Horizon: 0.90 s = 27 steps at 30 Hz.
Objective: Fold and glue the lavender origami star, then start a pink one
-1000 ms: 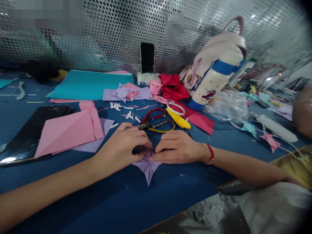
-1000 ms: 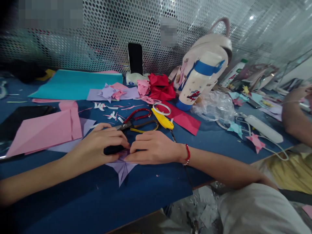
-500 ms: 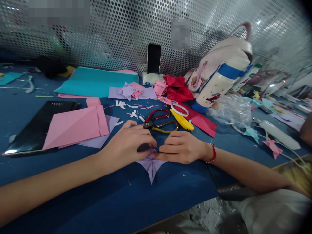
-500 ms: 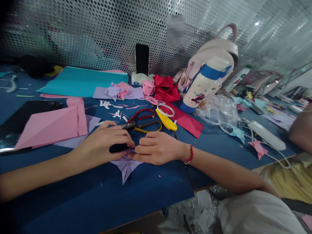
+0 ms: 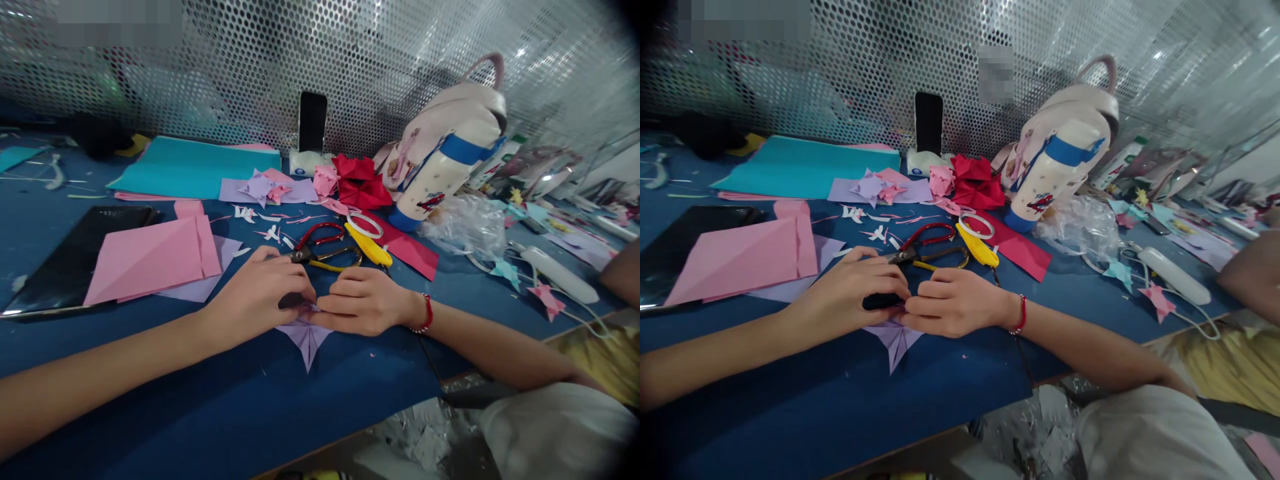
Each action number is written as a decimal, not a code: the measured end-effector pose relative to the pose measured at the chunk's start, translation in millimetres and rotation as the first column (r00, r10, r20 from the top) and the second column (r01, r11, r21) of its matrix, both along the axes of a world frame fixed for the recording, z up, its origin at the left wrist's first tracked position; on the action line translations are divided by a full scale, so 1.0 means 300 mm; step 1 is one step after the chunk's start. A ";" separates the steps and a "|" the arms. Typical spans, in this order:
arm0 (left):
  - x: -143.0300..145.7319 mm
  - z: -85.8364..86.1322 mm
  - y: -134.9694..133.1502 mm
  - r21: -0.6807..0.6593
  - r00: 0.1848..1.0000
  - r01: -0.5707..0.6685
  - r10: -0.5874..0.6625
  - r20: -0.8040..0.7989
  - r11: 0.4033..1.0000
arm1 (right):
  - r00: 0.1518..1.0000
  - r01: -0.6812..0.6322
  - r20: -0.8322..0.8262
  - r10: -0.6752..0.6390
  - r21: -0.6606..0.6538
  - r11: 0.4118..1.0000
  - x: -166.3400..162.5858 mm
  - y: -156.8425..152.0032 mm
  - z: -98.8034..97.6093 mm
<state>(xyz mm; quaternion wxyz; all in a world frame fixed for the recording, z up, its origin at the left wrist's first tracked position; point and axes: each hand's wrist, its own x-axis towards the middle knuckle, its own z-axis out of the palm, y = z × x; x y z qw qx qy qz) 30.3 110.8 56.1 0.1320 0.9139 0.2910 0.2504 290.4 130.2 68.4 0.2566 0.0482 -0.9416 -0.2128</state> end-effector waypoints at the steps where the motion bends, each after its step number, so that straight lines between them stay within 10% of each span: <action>1: -0.001 -0.001 0.001 0.009 1.000 0.001 -0.001 0.002 1.000 | 1.000 0.004 -0.010 -0.004 0.002 1.000 -0.003 -0.001 0.000; 15: -0.084 0.013 -0.126 0.295 0.999 0.047 -0.053 0.013 0.954 | 0.987 0.150 0.084 -0.136 -0.193 0.970 -0.043 0.017 0.007; 27: -0.079 -0.018 -0.150 0.268 0.994 0.093 -0.074 -0.079 0.959 | 0.965 0.202 0.227 -0.132 -0.321 0.925 -0.039 -0.005 0.016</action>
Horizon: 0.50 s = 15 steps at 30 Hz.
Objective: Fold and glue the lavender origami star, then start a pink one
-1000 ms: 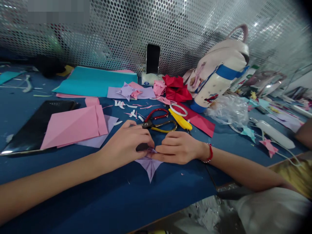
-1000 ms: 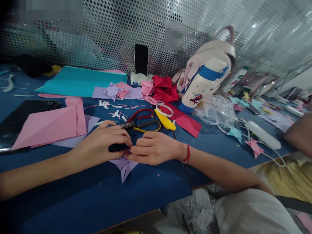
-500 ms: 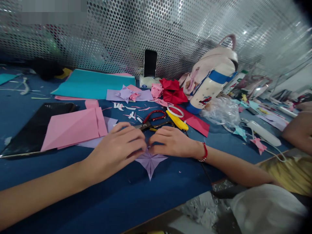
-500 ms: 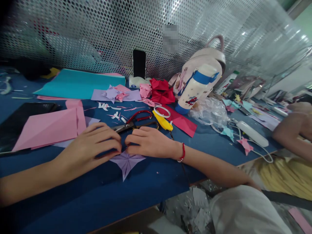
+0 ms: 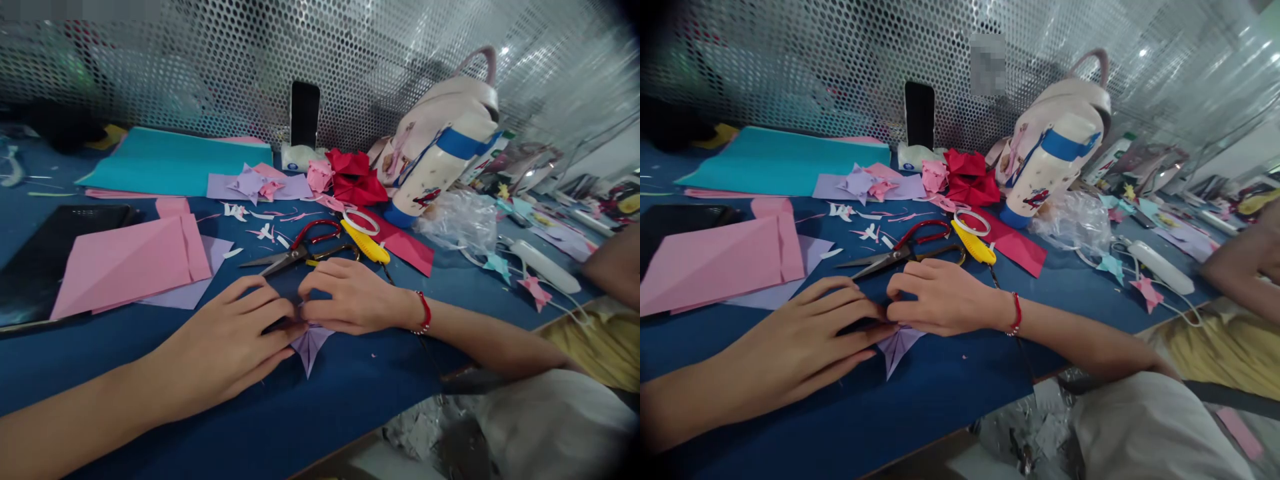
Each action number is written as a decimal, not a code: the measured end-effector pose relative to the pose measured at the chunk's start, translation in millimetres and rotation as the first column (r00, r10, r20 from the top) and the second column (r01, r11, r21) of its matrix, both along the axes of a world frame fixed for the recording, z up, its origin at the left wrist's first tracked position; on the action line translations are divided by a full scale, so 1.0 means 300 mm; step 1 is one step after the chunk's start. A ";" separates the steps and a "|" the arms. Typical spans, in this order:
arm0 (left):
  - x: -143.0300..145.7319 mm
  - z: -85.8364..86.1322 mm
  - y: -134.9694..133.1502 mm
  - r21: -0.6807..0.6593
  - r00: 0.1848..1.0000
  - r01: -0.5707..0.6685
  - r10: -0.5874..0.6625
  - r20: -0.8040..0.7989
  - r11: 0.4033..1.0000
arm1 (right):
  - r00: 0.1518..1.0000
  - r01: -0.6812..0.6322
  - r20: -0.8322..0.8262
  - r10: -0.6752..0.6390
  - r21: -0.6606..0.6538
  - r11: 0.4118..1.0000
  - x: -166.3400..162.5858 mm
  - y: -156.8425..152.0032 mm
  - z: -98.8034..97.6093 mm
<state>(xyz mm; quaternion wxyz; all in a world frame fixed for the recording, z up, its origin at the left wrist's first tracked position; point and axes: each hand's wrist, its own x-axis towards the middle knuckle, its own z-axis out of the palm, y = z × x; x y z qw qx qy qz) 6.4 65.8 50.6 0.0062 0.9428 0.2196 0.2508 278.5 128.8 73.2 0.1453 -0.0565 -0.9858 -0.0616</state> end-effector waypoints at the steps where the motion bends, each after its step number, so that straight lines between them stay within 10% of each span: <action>1: -0.001 0.003 -0.001 0.003 1.000 -0.001 0.001 -0.003 1.000 | 1.000 0.002 -0.002 -0.002 0.007 1.000 -0.001 -0.003 0.001; 15: 0.002 0.009 -0.006 0.021 1.000 0.007 -0.006 -0.015 1.000 | 0.999 0.038 -0.002 -0.038 0.018 0.999 -0.016 -0.035 0.008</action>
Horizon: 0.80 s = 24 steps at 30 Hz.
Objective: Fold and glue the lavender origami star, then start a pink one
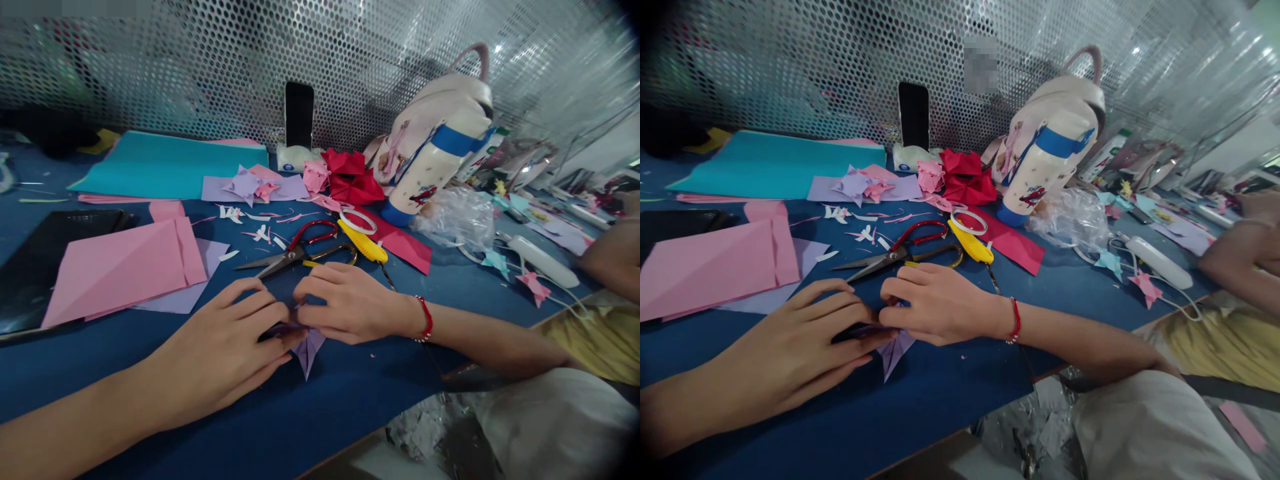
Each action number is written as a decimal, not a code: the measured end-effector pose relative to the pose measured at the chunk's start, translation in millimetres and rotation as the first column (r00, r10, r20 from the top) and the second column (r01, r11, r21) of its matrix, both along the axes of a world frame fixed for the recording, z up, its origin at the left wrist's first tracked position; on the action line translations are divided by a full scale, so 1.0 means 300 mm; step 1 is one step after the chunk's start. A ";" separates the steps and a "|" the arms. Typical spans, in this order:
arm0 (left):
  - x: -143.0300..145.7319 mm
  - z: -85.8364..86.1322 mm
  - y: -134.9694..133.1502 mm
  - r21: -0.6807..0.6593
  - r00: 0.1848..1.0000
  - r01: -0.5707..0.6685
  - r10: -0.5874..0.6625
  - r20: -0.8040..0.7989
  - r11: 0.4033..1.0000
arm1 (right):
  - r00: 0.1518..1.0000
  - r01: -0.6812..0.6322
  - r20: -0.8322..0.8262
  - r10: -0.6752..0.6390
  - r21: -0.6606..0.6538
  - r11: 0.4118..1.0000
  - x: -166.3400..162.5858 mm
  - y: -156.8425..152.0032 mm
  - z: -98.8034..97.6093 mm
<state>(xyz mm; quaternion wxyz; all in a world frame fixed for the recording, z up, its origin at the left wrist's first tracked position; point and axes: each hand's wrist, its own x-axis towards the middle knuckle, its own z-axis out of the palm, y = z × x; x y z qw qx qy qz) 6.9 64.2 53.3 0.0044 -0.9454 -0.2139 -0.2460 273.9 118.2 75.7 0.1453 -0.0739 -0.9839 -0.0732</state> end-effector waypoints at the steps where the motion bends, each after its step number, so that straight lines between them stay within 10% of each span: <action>1: 0.000 0.000 -0.001 0.007 1.000 -0.001 0.001 -0.007 1.000 | 1.000 0.002 0.004 -0.002 -0.002 1.000 0.000 -0.001 0.000; 12: 0.003 -0.011 -0.006 0.061 1.000 -0.004 0.006 -0.030 0.998 | 0.998 0.021 0.051 -0.022 0.006 1.000 -0.002 -0.007 0.002; 24: 0.007 0.002 -0.008 -0.239 0.997 -0.047 0.062 0.054 0.970 | 1.000 0.004 0.027 -0.002 -0.083 0.997 0.011 0.016 -0.006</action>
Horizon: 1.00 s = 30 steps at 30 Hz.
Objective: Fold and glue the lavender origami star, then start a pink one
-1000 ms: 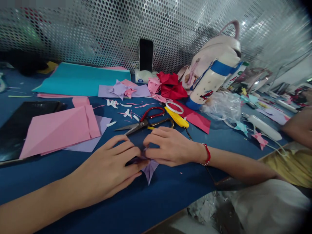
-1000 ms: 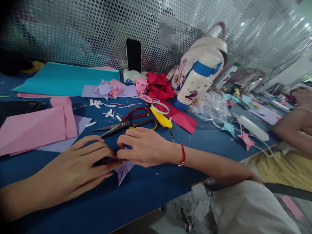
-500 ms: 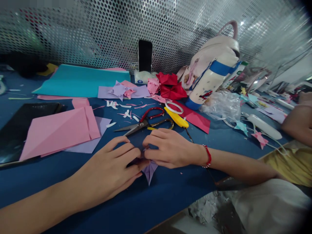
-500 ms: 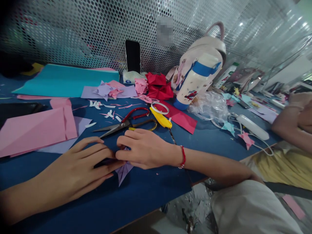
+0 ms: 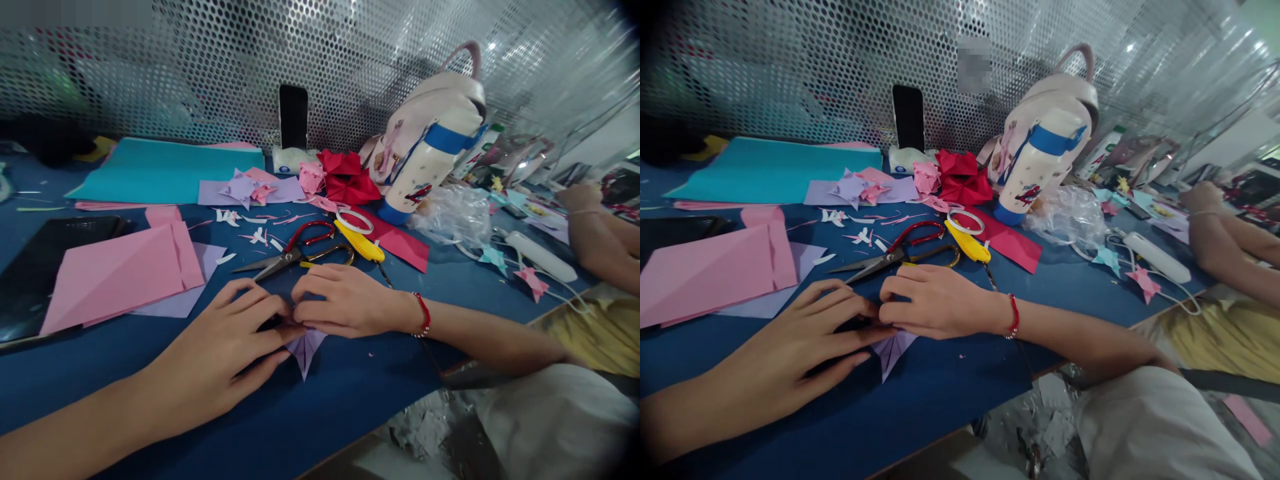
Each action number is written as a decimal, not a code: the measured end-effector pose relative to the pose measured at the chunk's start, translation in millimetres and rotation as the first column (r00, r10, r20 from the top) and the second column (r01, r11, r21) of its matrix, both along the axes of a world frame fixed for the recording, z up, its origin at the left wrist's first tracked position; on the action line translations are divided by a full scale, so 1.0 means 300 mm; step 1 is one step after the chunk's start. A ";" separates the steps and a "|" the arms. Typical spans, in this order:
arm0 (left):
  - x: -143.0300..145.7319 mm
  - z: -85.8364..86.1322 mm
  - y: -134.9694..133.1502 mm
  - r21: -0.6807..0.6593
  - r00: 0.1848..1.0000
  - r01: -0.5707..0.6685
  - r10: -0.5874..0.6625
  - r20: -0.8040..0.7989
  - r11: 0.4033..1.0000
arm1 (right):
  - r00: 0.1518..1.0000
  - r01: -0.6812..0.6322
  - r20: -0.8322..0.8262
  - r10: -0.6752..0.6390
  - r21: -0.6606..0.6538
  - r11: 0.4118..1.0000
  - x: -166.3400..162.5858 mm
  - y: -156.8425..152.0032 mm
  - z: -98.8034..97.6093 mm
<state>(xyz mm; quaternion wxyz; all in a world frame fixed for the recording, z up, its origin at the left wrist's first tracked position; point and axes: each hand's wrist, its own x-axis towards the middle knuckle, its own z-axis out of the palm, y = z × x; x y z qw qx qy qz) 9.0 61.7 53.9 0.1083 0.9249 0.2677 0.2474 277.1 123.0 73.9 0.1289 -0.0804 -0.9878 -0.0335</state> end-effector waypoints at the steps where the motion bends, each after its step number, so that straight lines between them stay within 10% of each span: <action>1: -0.001 0.000 -0.001 0.000 1.000 0.002 -0.002 0.002 1.000 | 1.000 -0.013 -0.018 0.012 -0.019 1.000 0.003 0.008 -0.002; 14: -0.001 0.001 -0.016 0.116 0.999 0.004 0.000 -0.035 0.993 | 0.987 0.002 -0.161 -0.015 -0.084 0.996 -0.007 0.018 -0.021; 30: -0.003 -0.016 -0.022 0.272 0.999 -0.002 0.017 -0.051 0.962 | 0.966 0.057 -0.183 -0.185 -0.545 0.836 -0.023 0.000 -0.055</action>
